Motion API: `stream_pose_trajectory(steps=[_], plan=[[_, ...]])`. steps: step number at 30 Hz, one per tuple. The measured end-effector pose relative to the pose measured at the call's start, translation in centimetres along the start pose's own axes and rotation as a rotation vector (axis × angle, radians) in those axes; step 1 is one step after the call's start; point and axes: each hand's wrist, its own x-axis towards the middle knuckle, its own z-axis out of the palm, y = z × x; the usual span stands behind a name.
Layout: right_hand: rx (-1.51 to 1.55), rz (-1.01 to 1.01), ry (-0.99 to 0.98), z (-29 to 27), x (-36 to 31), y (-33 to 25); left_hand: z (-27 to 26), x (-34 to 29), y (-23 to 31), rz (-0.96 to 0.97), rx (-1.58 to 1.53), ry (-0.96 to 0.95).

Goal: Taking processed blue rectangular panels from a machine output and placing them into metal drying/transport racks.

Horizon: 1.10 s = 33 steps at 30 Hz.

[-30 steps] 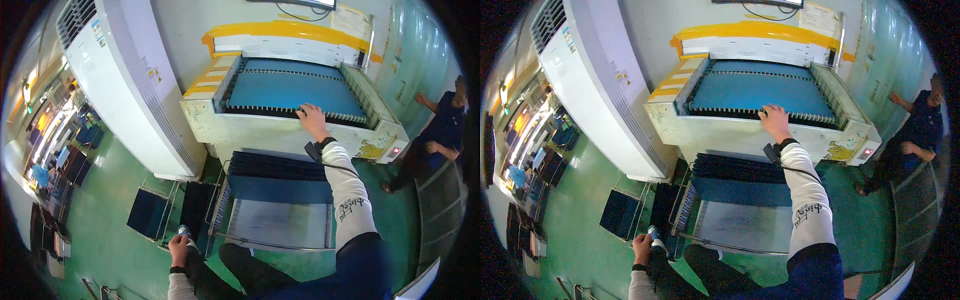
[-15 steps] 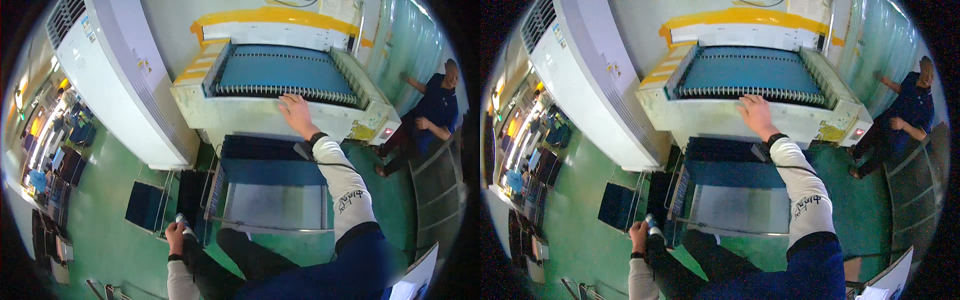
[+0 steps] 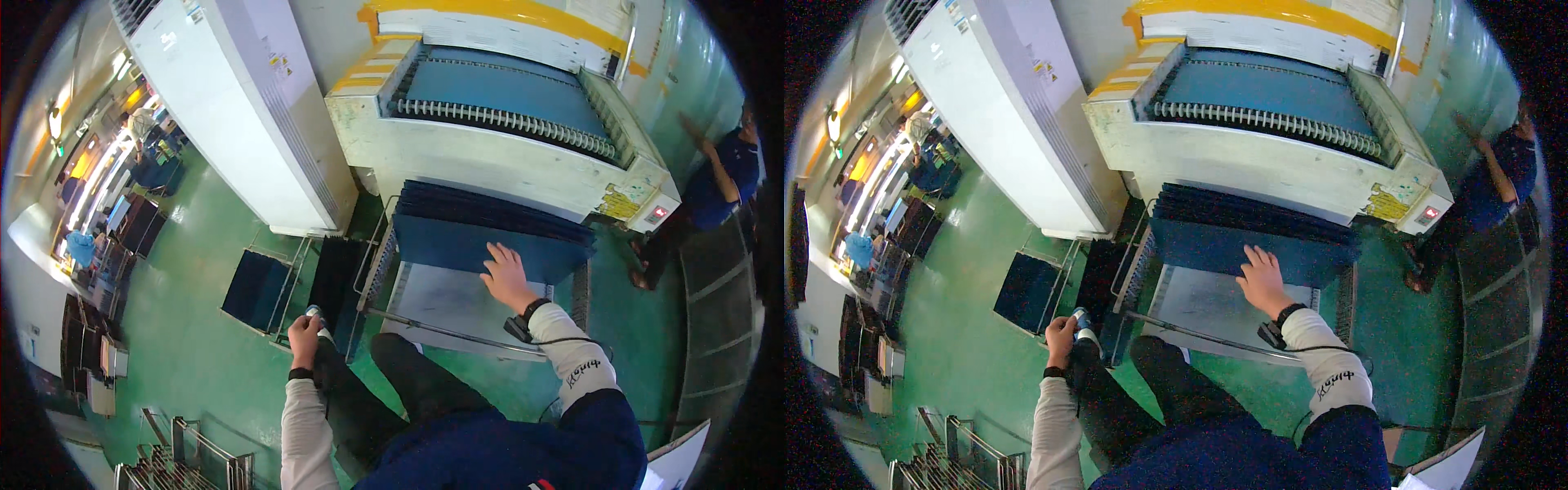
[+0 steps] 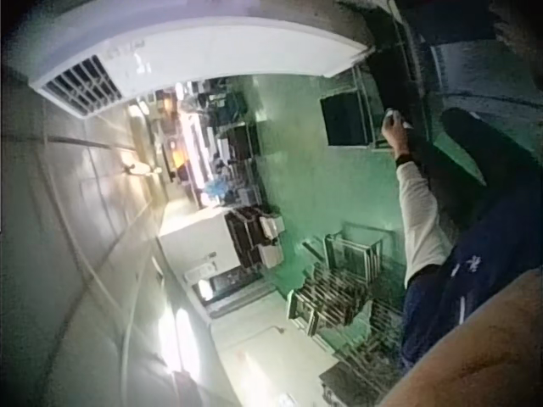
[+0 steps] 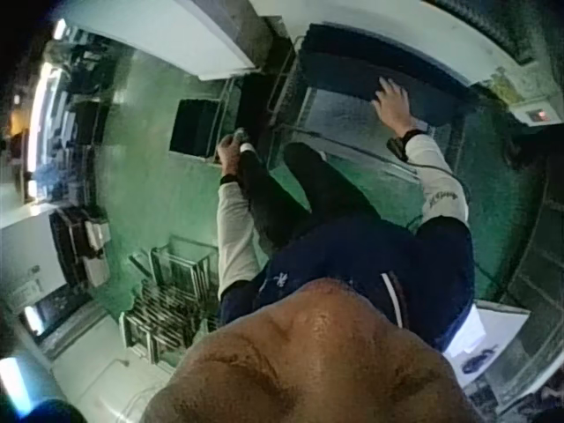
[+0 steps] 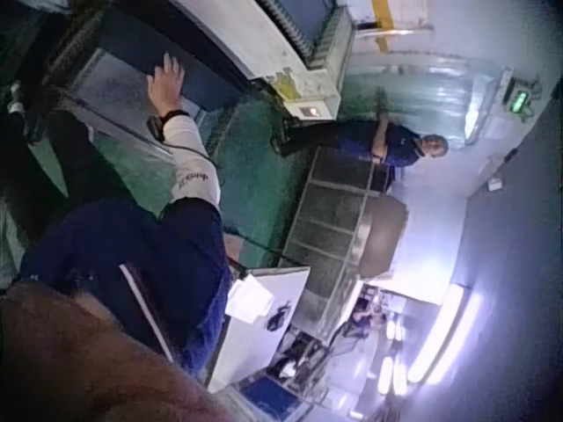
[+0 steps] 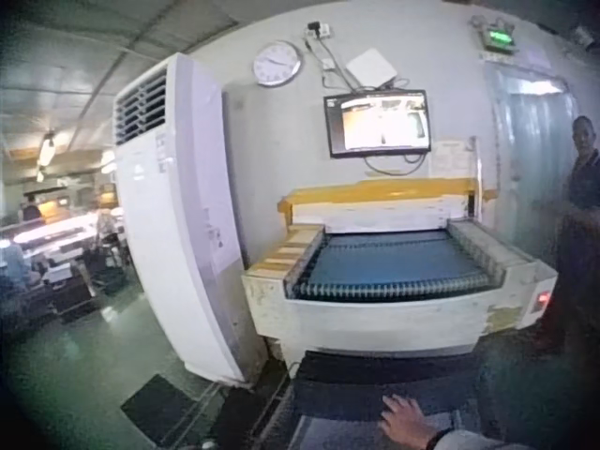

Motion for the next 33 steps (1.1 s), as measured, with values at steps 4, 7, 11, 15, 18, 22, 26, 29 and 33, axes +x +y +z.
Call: stream_pose_trajectory(steps=[4,7,11,15,18,22,26,29,33], plan=[[0.081,0.029,0.103,-0.2,0.2,-0.6,-0.5,0.2,-1.2,0.015,-0.023,0.004],[0.075,0.084,0.227,-1.6,1.9,-0.3,-0.3,0.0,-0.7,0.014,-0.018,0.006],[0.04,0.107,0.191,-1.4,2.6,1.1,0.3,-0.2,-0.1,0.019,-0.016,0.01],[0.175,0.204,0.108,-1.4,3.5,0.3,0.1,-0.1,-0.7,0.016,-0.01,0.007],[0.255,0.14,0.182,-0.7,4.6,0.5,-0.5,-0.5,-0.9,-0.045,-0.016,0.009],[0.08,0.176,-0.034,1.0,5.4,3.4,0.4,-0.6,0.4,-0.083,0.057,0.008],[0.04,0.191,-0.07,2.1,6.6,4.2,-0.1,-0.4,-1.5,-0.026,0.162,0.051],[0.036,0.214,-0.007,3.3,6.9,6.4,0.2,-1.2,1.6,-0.095,0.218,0.027],[-0.009,0.224,-0.046,3.2,7.6,5.6,-0.6,-1.6,1.6,-0.114,0.187,0.011]])
